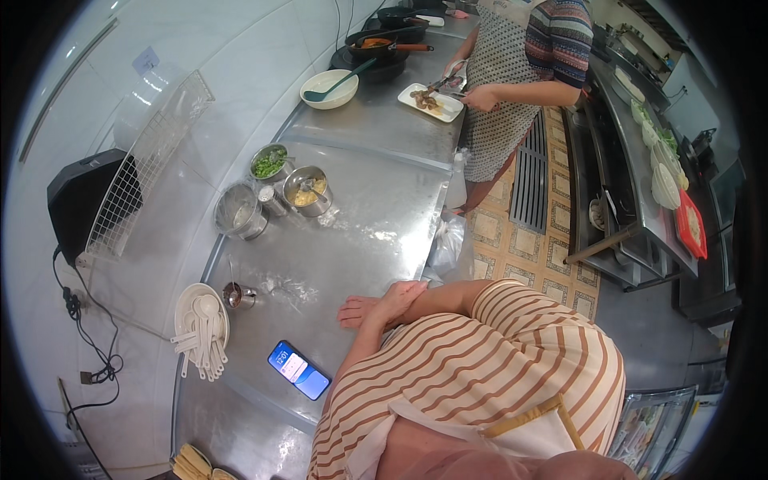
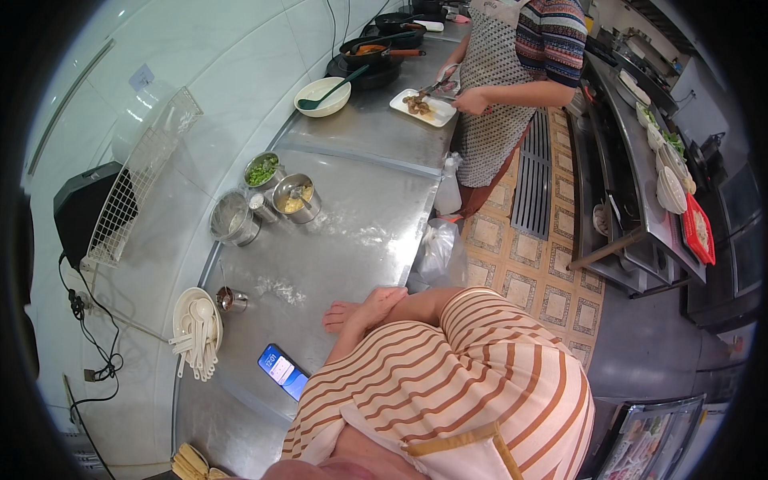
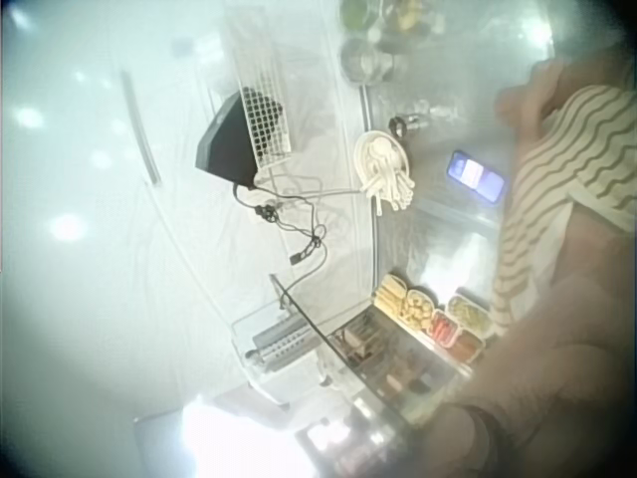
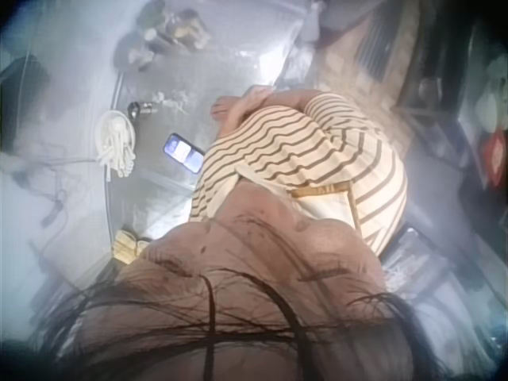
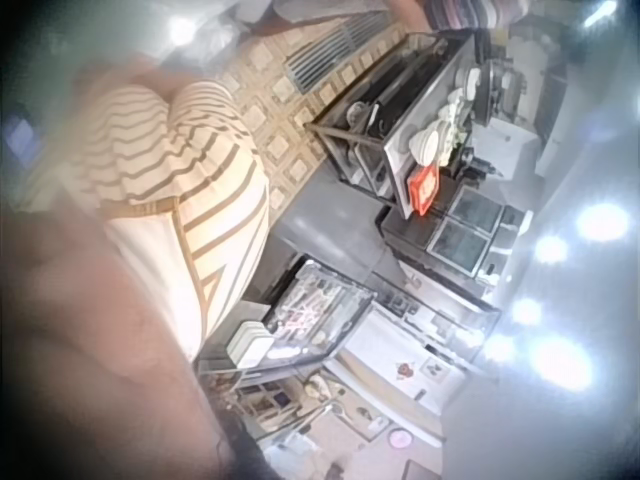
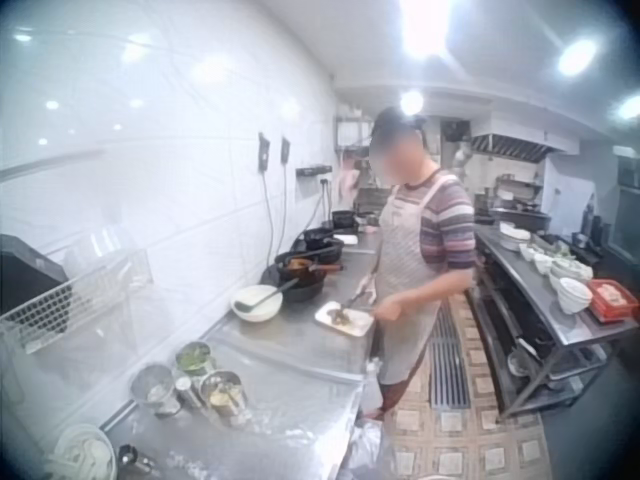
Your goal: The person assembles food items into a white styrofoam container using tongs. They select various ingredients, including meat and vegetables, from a refrigerated display case and place them into the container. The person moves between the display case and a counter area during the process.
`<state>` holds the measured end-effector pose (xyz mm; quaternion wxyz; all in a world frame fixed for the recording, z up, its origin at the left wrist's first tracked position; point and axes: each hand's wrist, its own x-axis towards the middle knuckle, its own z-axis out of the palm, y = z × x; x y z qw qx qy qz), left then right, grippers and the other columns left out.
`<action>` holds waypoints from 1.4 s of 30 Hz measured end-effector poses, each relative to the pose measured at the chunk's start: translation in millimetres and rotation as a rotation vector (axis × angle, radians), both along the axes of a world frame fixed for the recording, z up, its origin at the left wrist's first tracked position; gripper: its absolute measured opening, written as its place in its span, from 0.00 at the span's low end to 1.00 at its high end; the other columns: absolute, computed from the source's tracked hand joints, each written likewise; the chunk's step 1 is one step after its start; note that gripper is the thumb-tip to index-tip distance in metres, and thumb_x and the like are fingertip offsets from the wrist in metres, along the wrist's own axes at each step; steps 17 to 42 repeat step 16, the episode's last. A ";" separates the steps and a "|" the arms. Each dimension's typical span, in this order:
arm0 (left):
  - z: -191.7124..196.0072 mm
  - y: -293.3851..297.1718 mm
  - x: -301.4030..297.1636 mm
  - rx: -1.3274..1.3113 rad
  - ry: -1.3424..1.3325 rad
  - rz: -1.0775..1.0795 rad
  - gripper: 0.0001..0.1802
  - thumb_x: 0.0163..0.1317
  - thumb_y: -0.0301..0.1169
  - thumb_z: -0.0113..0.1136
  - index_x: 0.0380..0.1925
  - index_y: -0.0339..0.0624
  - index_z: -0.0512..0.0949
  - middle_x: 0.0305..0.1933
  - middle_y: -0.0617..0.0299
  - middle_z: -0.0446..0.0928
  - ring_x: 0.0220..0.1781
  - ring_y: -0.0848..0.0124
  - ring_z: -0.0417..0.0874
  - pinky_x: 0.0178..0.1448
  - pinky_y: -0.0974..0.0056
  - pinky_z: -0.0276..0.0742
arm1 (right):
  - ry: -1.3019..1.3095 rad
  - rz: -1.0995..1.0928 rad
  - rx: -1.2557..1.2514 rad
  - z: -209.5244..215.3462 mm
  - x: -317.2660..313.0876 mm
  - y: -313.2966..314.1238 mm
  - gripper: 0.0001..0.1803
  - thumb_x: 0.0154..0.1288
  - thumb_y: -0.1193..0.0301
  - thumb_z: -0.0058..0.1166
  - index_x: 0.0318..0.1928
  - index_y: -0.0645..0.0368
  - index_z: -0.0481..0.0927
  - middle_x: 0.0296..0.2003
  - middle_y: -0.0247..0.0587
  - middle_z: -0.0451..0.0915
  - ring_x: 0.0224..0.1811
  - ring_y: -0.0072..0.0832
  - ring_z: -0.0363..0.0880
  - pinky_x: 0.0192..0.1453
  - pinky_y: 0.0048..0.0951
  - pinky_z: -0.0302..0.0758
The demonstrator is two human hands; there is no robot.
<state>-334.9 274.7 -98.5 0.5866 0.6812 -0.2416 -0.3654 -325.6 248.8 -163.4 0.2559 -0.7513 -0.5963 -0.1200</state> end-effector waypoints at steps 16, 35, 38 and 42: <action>-9.6 19.0 -26.7 0.070 -0.079 0.106 0.26 0.61 0.51 0.47 0.33 0.38 0.79 0.30 0.53 0.80 0.32 0.67 0.75 0.43 0.63 0.71 | 0.145 0.106 -0.711 -21.2 -21.2 58.5 0.10 0.53 0.63 0.53 0.30 0.54 0.81 0.26 0.40 0.79 0.31 0.35 0.80 0.31 0.37 0.77; -9.6 19.0 -26.7 0.070 -0.079 0.106 0.26 0.61 0.51 0.47 0.33 0.38 0.79 0.30 0.53 0.80 0.32 0.67 0.75 0.43 0.63 0.71 | 0.145 0.106 -0.711 -21.2 -21.2 58.5 0.10 0.53 0.63 0.53 0.30 0.54 0.81 0.26 0.40 0.79 0.31 0.35 0.80 0.31 0.37 0.77; -9.6 19.0 -26.7 0.070 -0.079 0.106 0.26 0.61 0.51 0.47 0.33 0.38 0.79 0.30 0.53 0.80 0.32 0.67 0.75 0.43 0.63 0.71 | 0.145 0.106 -0.711 -21.2 -21.2 58.5 0.10 0.53 0.63 0.53 0.30 0.54 0.81 0.26 0.40 0.79 0.31 0.35 0.80 0.31 0.37 0.77; -9.6 19.0 -26.7 0.070 -0.079 0.106 0.26 0.61 0.51 0.47 0.33 0.38 0.79 0.30 0.53 0.80 0.32 0.67 0.75 0.43 0.63 0.71 | 0.145 0.106 -0.711 -21.2 -21.2 58.5 0.10 0.53 0.63 0.53 0.30 0.54 0.81 0.26 0.40 0.79 0.31 0.35 0.80 0.31 0.37 0.77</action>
